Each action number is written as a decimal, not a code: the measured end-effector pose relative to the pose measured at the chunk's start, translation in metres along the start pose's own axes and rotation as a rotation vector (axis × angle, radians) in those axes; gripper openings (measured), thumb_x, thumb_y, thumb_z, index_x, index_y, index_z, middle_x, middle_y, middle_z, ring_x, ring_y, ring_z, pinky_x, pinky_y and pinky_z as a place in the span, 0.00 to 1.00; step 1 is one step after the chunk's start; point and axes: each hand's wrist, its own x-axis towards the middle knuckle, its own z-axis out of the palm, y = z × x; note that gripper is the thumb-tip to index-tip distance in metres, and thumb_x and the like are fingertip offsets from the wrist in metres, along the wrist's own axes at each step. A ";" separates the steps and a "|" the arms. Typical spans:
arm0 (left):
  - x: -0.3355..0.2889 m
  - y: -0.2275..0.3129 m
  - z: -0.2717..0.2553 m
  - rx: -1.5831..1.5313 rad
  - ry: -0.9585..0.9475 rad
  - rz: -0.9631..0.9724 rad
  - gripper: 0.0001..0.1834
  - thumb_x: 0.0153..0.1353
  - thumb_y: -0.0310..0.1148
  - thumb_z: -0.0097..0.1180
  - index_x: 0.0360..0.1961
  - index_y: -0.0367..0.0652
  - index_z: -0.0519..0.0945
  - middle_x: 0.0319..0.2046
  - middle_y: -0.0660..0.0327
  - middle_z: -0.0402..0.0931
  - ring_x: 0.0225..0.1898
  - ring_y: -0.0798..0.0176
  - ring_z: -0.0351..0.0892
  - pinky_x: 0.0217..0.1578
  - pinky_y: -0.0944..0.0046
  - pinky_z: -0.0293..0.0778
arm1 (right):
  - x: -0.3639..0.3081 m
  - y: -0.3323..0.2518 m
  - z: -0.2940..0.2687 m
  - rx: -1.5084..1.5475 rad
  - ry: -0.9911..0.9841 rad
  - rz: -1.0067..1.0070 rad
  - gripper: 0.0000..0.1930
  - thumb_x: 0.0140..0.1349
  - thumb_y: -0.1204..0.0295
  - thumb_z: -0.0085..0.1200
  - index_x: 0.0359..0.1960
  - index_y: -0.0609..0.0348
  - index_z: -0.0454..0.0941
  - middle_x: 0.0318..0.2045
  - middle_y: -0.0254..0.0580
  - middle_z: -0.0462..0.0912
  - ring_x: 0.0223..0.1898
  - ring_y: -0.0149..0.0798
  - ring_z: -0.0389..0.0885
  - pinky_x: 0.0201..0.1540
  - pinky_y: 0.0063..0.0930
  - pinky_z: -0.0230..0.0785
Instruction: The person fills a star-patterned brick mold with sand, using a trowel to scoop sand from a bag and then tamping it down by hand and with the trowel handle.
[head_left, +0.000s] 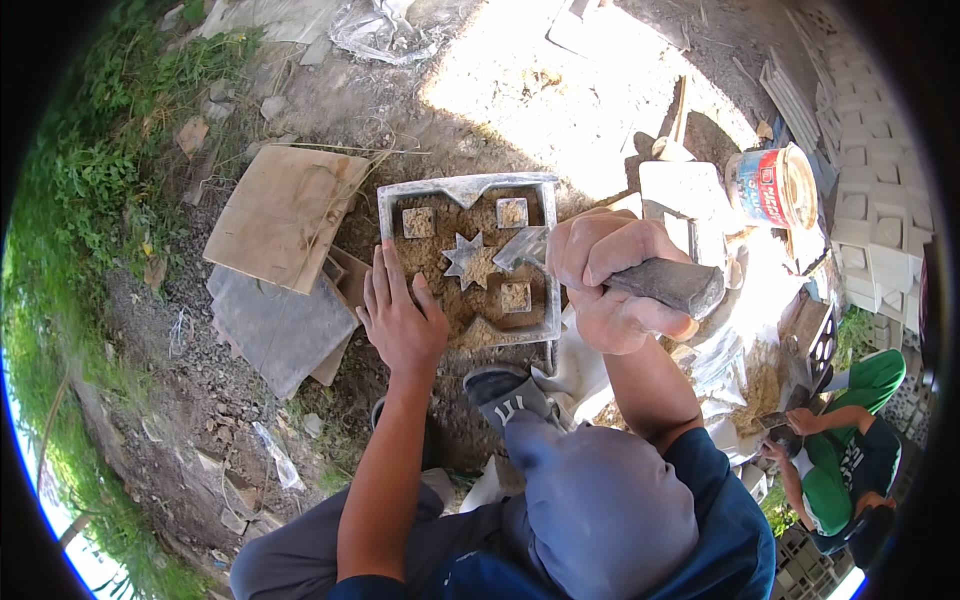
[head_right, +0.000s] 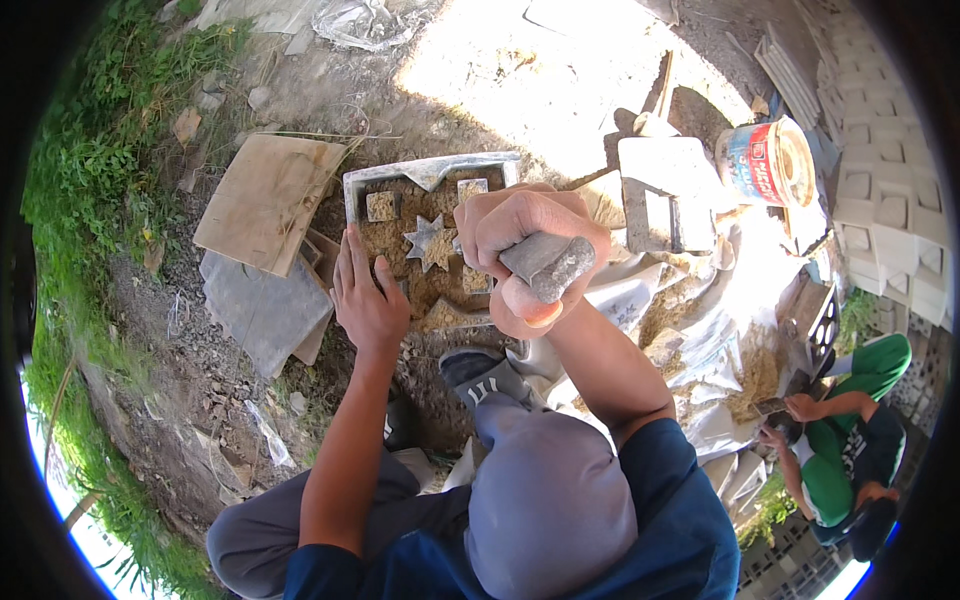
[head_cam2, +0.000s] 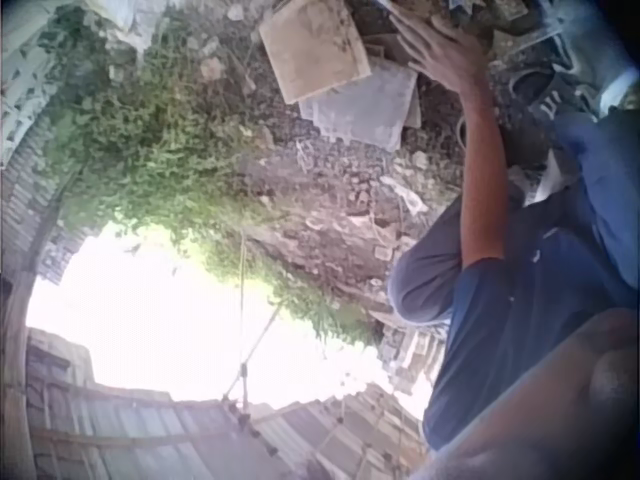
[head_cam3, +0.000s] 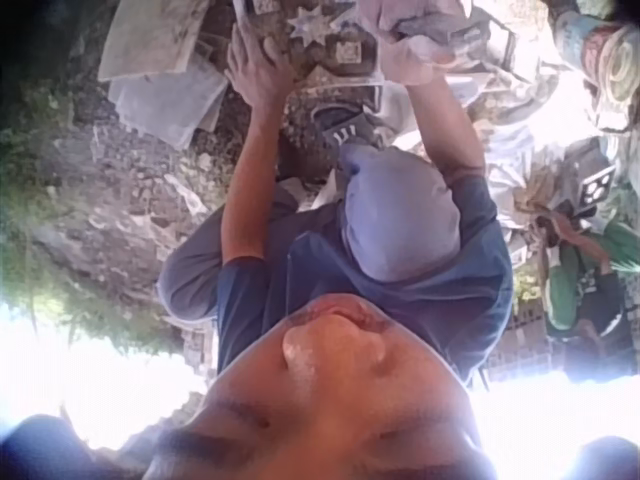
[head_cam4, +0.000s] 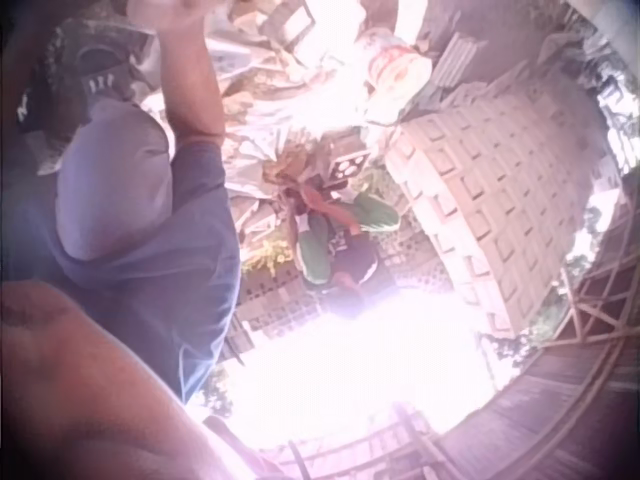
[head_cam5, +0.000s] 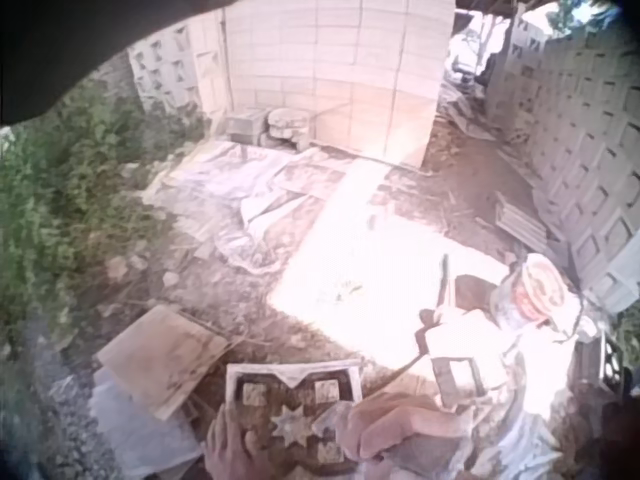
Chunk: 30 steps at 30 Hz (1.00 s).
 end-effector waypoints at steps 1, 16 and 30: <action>0.001 -0.001 0.002 0.006 0.015 0.019 0.32 0.71 0.40 0.45 0.75 0.48 0.61 0.68 0.51 0.67 0.66 0.40 0.68 0.63 0.35 0.62 | -0.002 0.006 0.001 0.000 -0.003 -0.016 0.27 0.67 0.54 0.61 0.21 0.65 0.68 0.14 0.33 0.66 0.15 0.30 0.65 0.17 0.25 0.55; -0.002 0.002 -0.006 0.044 -0.002 0.015 0.30 0.73 0.38 0.43 0.74 0.46 0.61 0.68 0.49 0.66 0.66 0.41 0.68 0.64 0.46 0.63 | 0.000 -0.005 -0.003 0.005 -0.109 0.064 0.36 0.63 0.31 0.44 0.26 0.58 0.66 0.13 0.33 0.63 0.13 0.30 0.57 0.15 0.28 0.51; -0.003 -0.003 -0.005 0.079 0.014 0.023 0.30 0.73 0.39 0.44 0.74 0.45 0.61 0.68 0.48 0.67 0.66 0.41 0.68 0.64 0.45 0.62 | 0.005 -0.009 -0.001 -0.068 -0.083 0.086 0.34 0.64 0.34 0.47 0.26 0.57 0.66 0.12 0.32 0.61 0.13 0.30 0.58 0.16 0.27 0.49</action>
